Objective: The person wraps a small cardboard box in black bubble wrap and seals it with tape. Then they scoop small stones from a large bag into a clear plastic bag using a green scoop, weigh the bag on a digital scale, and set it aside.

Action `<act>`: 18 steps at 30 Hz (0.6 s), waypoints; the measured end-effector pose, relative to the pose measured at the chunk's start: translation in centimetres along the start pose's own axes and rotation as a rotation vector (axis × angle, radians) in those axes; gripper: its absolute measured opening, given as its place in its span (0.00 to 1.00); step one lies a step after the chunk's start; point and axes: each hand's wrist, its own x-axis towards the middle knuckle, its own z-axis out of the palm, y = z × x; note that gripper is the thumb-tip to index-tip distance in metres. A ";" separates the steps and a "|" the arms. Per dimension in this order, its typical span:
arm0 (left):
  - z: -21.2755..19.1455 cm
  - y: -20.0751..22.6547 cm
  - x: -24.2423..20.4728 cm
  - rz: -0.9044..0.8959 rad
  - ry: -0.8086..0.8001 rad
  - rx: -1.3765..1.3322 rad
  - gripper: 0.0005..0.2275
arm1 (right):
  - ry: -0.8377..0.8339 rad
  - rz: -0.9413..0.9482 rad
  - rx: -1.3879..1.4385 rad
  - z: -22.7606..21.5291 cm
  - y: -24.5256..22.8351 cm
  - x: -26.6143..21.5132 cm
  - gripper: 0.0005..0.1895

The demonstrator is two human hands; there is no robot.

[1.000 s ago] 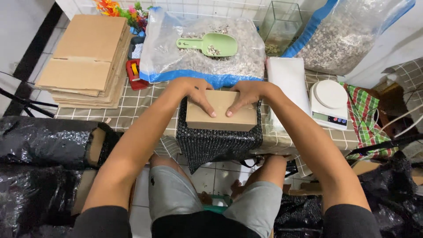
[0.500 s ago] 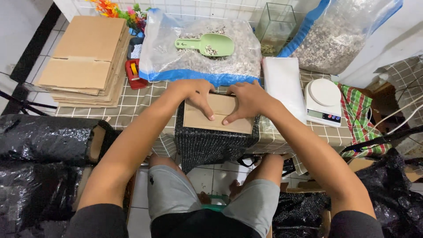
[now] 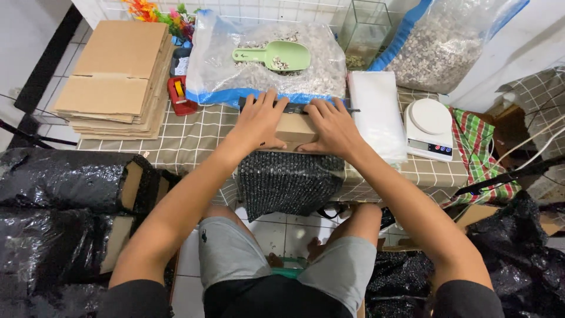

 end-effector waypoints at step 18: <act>1.9 0.6 -2.0 0.032 0.156 0.131 0.47 | -0.363 0.131 0.165 -6.3 -1.3 3.4 0.68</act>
